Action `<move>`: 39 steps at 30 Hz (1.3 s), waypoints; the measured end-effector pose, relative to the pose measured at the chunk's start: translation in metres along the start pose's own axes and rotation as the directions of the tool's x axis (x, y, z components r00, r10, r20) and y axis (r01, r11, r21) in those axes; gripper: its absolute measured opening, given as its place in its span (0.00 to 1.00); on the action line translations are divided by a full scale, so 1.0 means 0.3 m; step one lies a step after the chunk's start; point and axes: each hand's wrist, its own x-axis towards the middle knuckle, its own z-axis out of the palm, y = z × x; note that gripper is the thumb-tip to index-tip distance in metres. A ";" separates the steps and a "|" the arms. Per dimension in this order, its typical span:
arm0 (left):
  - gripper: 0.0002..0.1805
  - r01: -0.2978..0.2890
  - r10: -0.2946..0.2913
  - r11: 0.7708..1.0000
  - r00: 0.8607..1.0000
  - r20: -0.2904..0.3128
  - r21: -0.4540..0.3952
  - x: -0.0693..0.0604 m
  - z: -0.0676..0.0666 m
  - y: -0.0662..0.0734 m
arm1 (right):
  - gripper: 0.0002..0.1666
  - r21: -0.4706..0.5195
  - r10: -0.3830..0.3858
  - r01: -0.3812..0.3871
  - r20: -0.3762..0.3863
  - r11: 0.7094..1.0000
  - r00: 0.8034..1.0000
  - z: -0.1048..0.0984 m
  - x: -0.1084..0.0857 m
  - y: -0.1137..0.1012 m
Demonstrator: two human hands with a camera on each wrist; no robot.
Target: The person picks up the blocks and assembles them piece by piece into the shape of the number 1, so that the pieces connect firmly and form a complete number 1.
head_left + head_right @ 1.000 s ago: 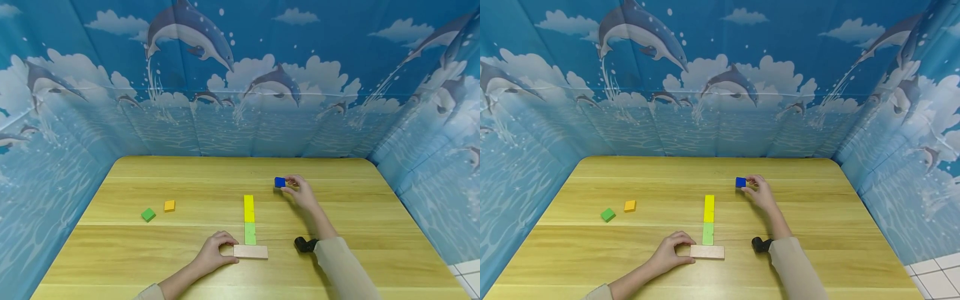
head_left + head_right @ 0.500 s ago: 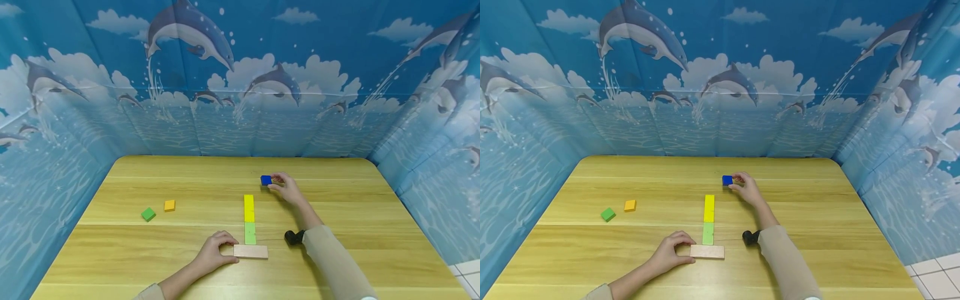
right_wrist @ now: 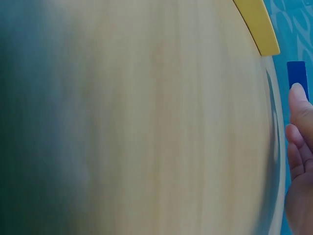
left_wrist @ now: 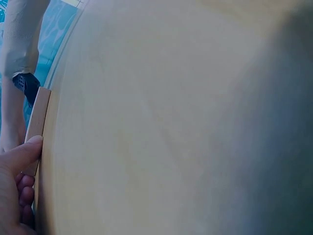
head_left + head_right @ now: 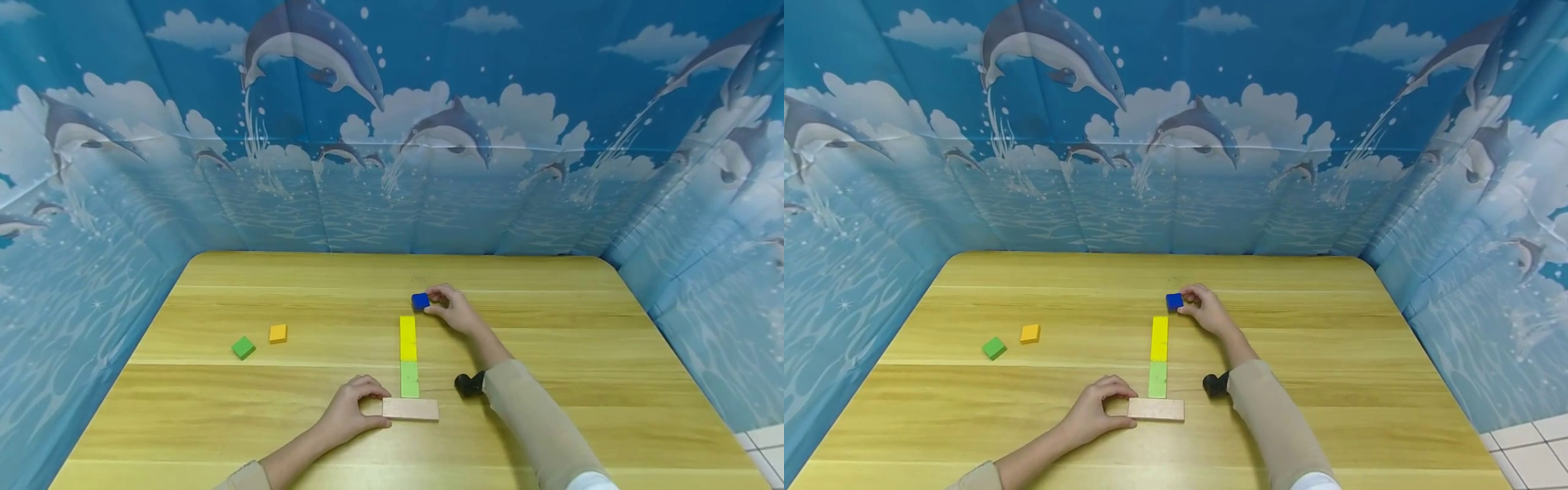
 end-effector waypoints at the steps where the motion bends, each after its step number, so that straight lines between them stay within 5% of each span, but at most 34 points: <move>1: 0.18 -0.001 0.001 1.000 1.000 -0.001 0.001 -0.001 0.002 -0.001 | 0.18 -0.006 -0.009 0.009 0.006 1.000 1.000 0.005 0.001 0.002; 39: 0.18 -0.028 0.028 0.999 1.000 -0.010 -0.021 -0.016 0.015 -0.011 | 0.19 -0.069 -0.148 0.156 0.104 0.985 0.983 0.053 0.014 0.016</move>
